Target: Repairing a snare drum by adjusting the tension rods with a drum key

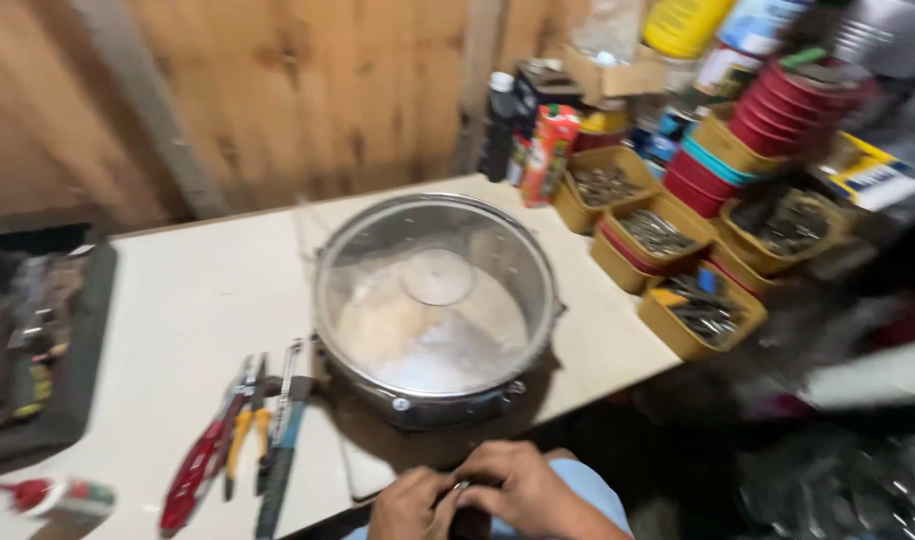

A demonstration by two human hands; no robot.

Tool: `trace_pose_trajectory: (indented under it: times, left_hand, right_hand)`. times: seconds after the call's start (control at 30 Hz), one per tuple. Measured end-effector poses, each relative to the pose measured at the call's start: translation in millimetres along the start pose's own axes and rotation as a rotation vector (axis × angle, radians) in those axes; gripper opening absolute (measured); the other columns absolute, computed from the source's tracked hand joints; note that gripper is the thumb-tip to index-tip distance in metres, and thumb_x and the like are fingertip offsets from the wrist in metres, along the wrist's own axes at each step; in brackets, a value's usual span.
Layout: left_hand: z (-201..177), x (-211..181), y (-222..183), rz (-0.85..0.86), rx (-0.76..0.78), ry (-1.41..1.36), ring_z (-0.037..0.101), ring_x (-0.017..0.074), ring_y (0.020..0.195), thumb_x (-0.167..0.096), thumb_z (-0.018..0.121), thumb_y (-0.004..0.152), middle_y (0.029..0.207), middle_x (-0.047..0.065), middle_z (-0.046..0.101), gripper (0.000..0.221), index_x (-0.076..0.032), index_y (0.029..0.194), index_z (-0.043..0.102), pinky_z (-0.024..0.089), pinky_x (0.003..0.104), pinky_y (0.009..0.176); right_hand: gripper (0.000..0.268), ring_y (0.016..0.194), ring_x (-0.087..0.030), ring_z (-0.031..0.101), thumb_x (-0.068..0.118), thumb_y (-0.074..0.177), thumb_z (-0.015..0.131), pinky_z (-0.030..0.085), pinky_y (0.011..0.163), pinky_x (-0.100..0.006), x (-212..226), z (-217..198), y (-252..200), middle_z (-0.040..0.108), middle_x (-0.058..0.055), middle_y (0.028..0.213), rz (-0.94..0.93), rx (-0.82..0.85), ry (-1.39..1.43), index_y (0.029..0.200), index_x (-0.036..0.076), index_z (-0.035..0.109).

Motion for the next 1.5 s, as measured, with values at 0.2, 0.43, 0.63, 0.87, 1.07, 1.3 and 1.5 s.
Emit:
trace_pose_trajectory:
  times: [0.2, 0.43, 0.63, 0.87, 1.07, 1.3, 1.5]
  left_hand:
    - [48.6, -76.0, 42.1, 0.187, 0.181, -0.322, 0.075, 0.0307, 0.095, -0.006, 0.065, 0.092, 0.109, 0.018, 0.075, 0.031, 0.003, 0.122, 0.068, 0.058, 0.037, 0.089]
    - [0.1, -143.0, 87.1, 0.522, -0.276, 0.142, 0.065, 0.0415, 0.097, -0.008, 0.062, 0.094, 0.110, 0.024, 0.066, 0.029, 0.006, 0.120, 0.063, 0.051, 0.055, 0.092]
    - [30.0, -86.7, 99.8, 0.303, -0.157, 0.662, 0.057, 0.0306, 0.129, -0.028, 0.063, 0.089, 0.136, 0.013, 0.062, 0.053, -0.003, 0.135, 0.060, 0.029, 0.048, 0.120]
    - [27.5, -86.7, 98.3, 0.323, -0.145, 0.656, 0.057, 0.0261, 0.126, -0.028, 0.059, 0.089, 0.135, 0.009, 0.063, 0.046, -0.008, 0.131, 0.063, 0.028, 0.044, 0.118]
    - [29.9, -84.0, 101.5, 0.347, -0.185, 0.658, 0.059, 0.0251, 0.122, -0.029, 0.058, 0.090, 0.132, 0.009, 0.065, 0.044, -0.008, 0.128, 0.066, 0.029, 0.043, 0.116]
    - [32.4, -82.0, 98.7, 0.345, -0.199, 0.666, 0.059, 0.0233, 0.123, -0.029, 0.056, 0.091, 0.132, 0.007, 0.065, 0.043, -0.010, 0.128, 0.066, 0.028, 0.042, 0.117]
    - [31.7, -82.3, 98.5, 0.348, -0.201, 0.662, 0.060, 0.0240, 0.122, -0.028, 0.057, 0.091, 0.131, 0.007, 0.067, 0.041, -0.011, 0.127, 0.067, 0.027, 0.042, 0.117]
  right_hand:
    - [0.014, 0.082, -0.014, 0.076, 0.008, 0.078, 0.086, 0.062, 0.079, -0.026, -45.7, -79.9, -41.6, 0.082, -0.006, 0.089, 0.387, -0.147, 0.087, 0.091, 0.007, 0.082]
    - [0.017, 0.089, -0.009, 0.075, 0.025, 0.084, 0.078, 0.056, 0.089, -0.025, -61.0, -161.5, -35.0, 0.086, 0.001, 0.094, 0.587, -0.322, -0.284, 0.096, 0.013, 0.084]
    - [0.022, 0.078, -0.015, 0.080, 0.022, 0.092, 0.072, 0.063, 0.074, -0.026, -69.2, -211.9, 19.5, 0.082, -0.008, 0.090, 0.573, -0.615, -0.190, 0.107, 0.008, 0.079]
    - [0.015, 0.094, -0.018, 0.072, 0.016, 0.093, 0.069, 0.055, 0.090, -0.030, -83.3, -209.3, 56.4, 0.077, -0.007, 0.099, 0.161, -0.517, -0.511, 0.100, 0.006, 0.079]
    - [0.012, 0.092, -0.019, 0.071, 0.012, 0.096, 0.068, 0.055, 0.088, -0.031, -72.6, -217.4, 56.1, 0.075, -0.007, 0.097, 0.056, -0.566, -0.564, 0.099, 0.006, 0.077]
    - [0.011, 0.091, -0.019, 0.071, 0.010, 0.096, 0.068, 0.054, 0.087, -0.029, -79.5, -210.1, 60.2, 0.074, -0.006, 0.097, 0.008, -0.502, -0.550, 0.101, 0.005, 0.077]
    - [0.013, 0.096, -0.021, 0.072, 0.017, 0.093, 0.071, 0.056, 0.090, -0.035, -79.5, -218.4, 67.1, 0.076, -0.007, 0.104, 0.139, -0.206, -0.620, 0.102, 0.009, 0.076]
Point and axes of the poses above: each hand's wrist, its own y-axis towards the middle knuckle, its own z-axis out of the palm, x = y × z, the point moved 7 cm from there along y, towards the middle knuckle
